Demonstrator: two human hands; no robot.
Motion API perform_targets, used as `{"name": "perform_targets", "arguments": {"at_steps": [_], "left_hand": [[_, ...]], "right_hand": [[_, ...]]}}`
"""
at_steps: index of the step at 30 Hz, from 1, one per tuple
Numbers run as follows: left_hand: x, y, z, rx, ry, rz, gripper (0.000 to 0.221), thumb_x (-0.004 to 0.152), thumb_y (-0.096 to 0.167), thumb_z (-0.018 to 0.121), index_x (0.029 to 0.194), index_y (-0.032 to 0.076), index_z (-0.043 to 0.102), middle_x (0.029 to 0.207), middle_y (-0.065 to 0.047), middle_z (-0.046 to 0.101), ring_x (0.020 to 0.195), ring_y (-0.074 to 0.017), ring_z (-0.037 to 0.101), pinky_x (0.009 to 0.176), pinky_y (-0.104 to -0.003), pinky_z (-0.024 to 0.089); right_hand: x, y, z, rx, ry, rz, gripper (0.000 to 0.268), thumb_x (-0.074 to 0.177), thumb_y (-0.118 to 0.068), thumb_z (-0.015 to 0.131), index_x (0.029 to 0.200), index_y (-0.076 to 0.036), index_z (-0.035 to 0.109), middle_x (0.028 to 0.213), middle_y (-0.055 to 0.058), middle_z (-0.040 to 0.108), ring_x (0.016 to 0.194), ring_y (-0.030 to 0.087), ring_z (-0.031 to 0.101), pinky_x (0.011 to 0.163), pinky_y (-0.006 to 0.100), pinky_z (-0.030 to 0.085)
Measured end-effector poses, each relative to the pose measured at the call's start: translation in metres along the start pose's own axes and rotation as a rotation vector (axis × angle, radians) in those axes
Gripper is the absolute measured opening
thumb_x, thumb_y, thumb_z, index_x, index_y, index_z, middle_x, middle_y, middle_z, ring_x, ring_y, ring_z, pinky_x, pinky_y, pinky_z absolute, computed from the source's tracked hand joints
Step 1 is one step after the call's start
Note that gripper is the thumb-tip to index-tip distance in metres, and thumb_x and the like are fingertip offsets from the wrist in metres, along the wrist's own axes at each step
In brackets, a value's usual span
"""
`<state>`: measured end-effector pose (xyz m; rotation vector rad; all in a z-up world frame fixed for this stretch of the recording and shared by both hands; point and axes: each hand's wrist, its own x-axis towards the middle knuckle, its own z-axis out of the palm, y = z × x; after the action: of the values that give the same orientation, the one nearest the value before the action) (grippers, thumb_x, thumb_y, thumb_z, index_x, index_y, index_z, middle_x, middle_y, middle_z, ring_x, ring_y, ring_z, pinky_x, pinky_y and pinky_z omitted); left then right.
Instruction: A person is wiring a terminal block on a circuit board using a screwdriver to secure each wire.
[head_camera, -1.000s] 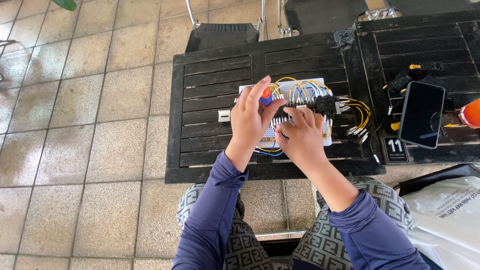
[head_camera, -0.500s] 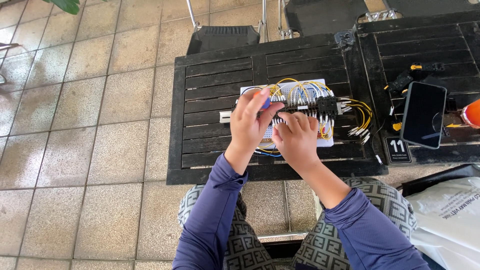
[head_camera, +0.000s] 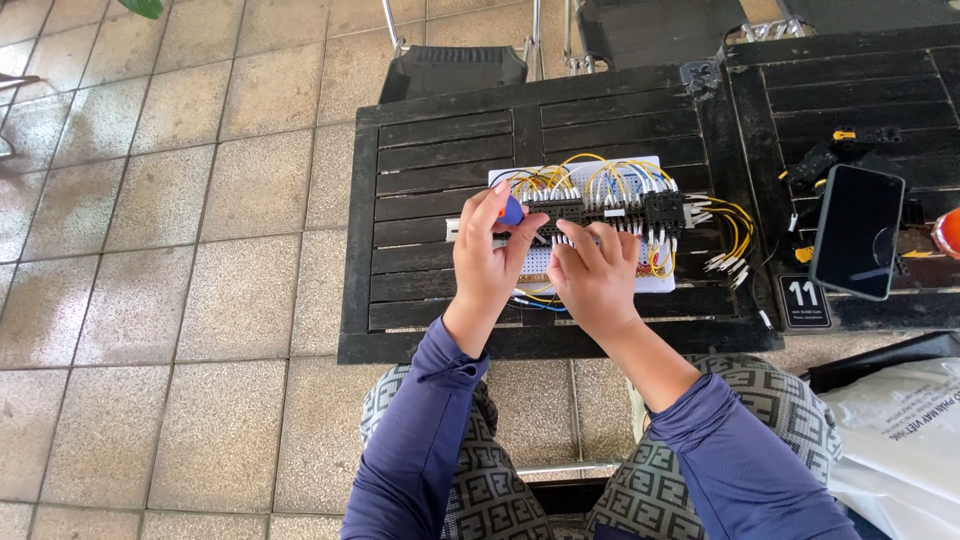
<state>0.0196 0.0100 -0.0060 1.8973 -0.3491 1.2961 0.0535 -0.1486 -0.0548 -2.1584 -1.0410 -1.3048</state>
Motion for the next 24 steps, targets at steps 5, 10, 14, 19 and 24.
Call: {"name": "perform_targets", "arguments": {"at_steps": [5, 10, 14, 19, 24], "left_hand": [[-0.005, 0.001, 0.0, 0.012, 0.007, -0.004, 0.064, 0.088, 0.003, 0.082, 0.143, 0.003, 0.049, 0.108, -0.013, 0.06, 0.086, -0.019, 0.072, 0.064, -0.023, 0.062], [-0.005, -0.002, 0.001, -0.017, -0.009, -0.019, 0.063, 0.09, 0.004, 0.08, 0.144, 0.003, 0.048, 0.11, -0.014, 0.059, 0.088, -0.0207, 0.072, 0.064, -0.024, 0.063], [-0.005, -0.003, 0.007, -0.049, -0.027, -0.034, 0.062, 0.093, 0.004, 0.077, 0.146, 0.004, 0.045, 0.111, -0.014, 0.059, 0.09, -0.0205, 0.072, 0.065, -0.024, 0.063], [-0.003, -0.004, 0.011, -0.046, -0.049, -0.028, 0.061, 0.094, 0.004, 0.075, 0.146, 0.003, 0.044, 0.111, -0.014, 0.059, 0.089, -0.021, 0.071, 0.064, -0.025, 0.063], [0.012, 0.004, 0.014, -0.114, -0.173, 0.016, 0.057, 0.098, 0.004, 0.07, 0.148, 0.002, 0.043, 0.117, -0.017, 0.061, 0.092, -0.0251, 0.072, 0.07, -0.03, 0.065]], "right_hand": [[0.008, -0.005, -0.016, 0.052, -0.021, 0.044, 0.016, 0.075, -0.006, 0.078, 0.075, -0.015, 0.064, 0.108, 0.003, 0.071, 0.1, 0.023, 0.058, 0.083, 0.04, 0.04], [-0.006, 0.002, -0.026, 0.174, -0.089, 0.089, 0.015, 0.078, -0.01, 0.081, 0.075, -0.017, 0.067, 0.096, -0.001, 0.073, 0.096, 0.02, 0.06, 0.084, 0.037, 0.042], [-0.014, 0.016, -0.026, 0.397, -0.252, 0.193, 0.012, 0.082, -0.01, 0.078, 0.081, -0.019, 0.069, 0.073, -0.004, 0.068, 0.074, 0.021, 0.063, 0.074, 0.037, 0.047], [0.002, 0.01, -0.043, 0.495, -0.344, 0.281, 0.006, 0.088, -0.015, 0.078, 0.094, -0.017, 0.076, 0.066, -0.001, 0.067, 0.066, 0.022, 0.062, 0.074, 0.04, 0.049], [0.004, 0.001, -0.043, 0.356, -0.379, 0.248, 0.005, 0.085, -0.021, 0.079, 0.086, -0.019, 0.074, 0.059, -0.004, 0.055, 0.064, 0.021, 0.06, 0.067, 0.038, 0.043]]}}
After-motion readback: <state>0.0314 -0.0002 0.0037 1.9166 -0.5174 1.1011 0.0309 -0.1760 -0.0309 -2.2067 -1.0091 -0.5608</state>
